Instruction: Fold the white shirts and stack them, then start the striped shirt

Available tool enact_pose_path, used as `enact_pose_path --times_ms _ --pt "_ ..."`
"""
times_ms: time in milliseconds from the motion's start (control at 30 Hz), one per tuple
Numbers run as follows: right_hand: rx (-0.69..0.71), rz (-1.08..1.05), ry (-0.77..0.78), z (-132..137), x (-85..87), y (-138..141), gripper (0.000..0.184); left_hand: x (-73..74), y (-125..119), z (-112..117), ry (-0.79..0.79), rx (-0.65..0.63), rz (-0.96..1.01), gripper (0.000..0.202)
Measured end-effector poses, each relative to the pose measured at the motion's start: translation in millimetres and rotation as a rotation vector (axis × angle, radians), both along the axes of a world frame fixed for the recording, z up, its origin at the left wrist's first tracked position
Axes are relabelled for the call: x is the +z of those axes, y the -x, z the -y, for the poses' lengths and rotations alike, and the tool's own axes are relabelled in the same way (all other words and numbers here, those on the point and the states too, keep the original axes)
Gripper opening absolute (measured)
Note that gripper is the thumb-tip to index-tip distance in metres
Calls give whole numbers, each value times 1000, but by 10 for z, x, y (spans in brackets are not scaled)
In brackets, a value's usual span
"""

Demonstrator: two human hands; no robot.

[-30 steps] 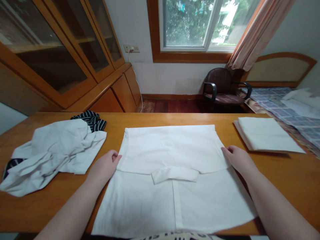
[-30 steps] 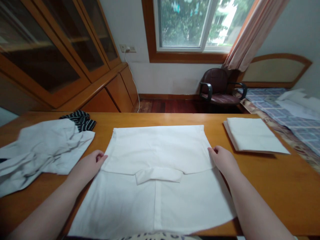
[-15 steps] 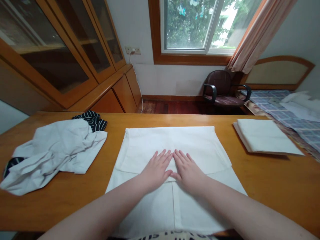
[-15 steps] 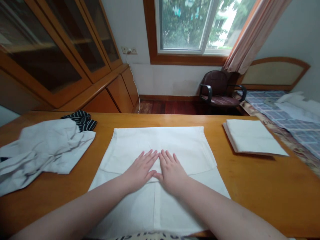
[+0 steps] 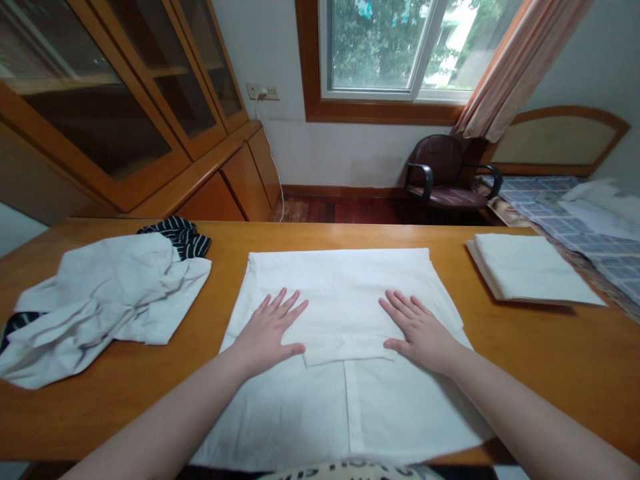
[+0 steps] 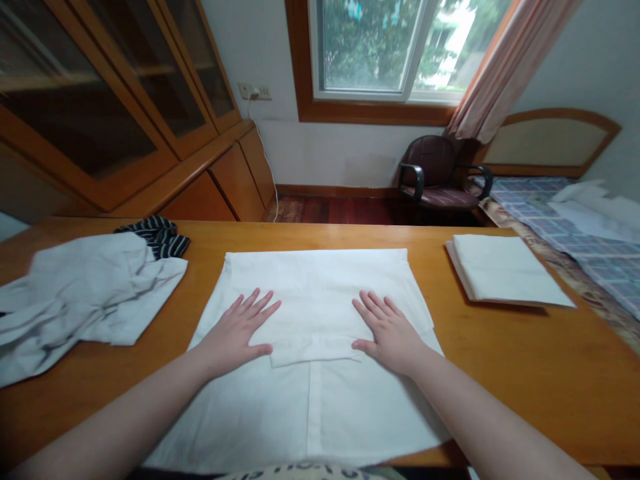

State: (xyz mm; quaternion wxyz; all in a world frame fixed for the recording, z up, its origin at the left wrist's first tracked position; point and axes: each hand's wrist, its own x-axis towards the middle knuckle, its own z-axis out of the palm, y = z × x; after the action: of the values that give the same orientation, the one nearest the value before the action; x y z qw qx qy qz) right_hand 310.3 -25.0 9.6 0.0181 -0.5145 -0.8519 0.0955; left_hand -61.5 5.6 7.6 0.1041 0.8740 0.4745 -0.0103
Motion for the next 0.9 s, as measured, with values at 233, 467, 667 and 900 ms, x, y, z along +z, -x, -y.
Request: enact_pose_path --times_ms 233,467,667,900 --pt "-77 6 97 -389 70 -21 83 -12 -88 -403 5 -54 39 80" --pt "-288 -570 353 -918 189 -292 53 119 -159 -972 352 154 613 50" --pt "-881 -1101 -130 -1092 -46 -781 49 88 34 -1149 319 854 1672 26" --pt "-1045 -913 -258 -1131 -102 -972 50 85 309 -1134 70 1058 1221 28"
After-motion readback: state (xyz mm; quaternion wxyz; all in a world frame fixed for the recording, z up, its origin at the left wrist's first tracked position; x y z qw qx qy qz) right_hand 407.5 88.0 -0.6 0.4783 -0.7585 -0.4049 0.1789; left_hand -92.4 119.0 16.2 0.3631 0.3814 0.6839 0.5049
